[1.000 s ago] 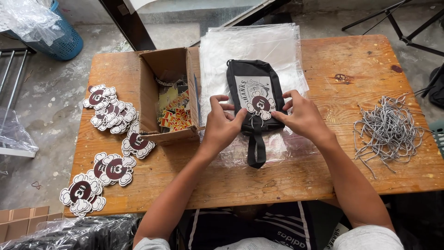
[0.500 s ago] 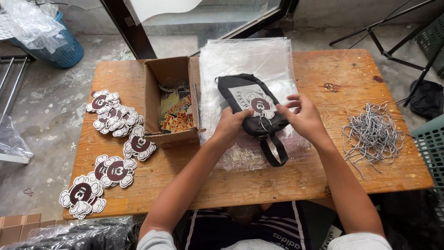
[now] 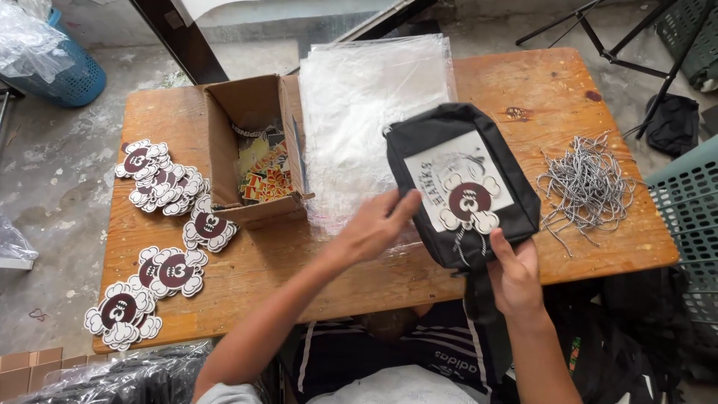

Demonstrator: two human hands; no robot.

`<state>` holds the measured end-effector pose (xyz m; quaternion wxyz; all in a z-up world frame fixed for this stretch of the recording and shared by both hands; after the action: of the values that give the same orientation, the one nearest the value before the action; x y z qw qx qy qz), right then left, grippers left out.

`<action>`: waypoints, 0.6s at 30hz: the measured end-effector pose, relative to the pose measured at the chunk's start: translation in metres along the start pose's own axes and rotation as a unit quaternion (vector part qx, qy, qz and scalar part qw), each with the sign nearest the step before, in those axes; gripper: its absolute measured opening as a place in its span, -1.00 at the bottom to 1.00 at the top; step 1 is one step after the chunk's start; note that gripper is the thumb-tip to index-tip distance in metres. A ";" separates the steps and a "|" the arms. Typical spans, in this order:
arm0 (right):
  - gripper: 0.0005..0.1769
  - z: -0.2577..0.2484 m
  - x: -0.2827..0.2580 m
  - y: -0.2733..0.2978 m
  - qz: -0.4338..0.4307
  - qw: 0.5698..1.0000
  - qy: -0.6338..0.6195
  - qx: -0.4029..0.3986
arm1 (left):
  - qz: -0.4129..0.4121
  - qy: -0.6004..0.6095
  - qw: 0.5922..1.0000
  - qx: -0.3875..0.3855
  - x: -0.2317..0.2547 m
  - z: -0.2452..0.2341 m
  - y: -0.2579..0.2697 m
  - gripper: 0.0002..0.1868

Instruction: The person attaches labels to small black bags and places them into clear plastic packaging.

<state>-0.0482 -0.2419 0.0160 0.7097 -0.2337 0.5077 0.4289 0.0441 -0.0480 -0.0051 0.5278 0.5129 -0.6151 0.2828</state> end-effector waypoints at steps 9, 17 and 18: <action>-0.47 -0.081 0.001 0.028 0.069 0.976 0.186 0.094 | 0.324 -0.376 0.868 0.028 -0.007 -0.031 0.004 -0.60; -0.48 -0.094 -0.009 0.034 0.034 0.981 0.171 0.090 | 0.224 -0.388 0.894 -0.029 -0.014 -0.020 0.011 -0.67; -0.45 -0.090 -0.014 0.034 0.023 0.985 0.155 0.077 | 0.219 -0.373 0.901 -0.020 -0.015 -0.022 0.011 -0.74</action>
<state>-0.1256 -0.2986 -0.0016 0.6279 -0.2303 0.6484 0.3637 0.0408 -0.0198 -0.0103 0.1941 0.4224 -0.8695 0.1669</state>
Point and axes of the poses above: each hand's wrist, its own y-axis away from the middle knuckle, its own z-axis out of the palm, x = y × z, the point moved 8 cm from there along -y, towards the middle knuckle, and after that the axes turned 12 degrees about x, right-handed, at the moved point
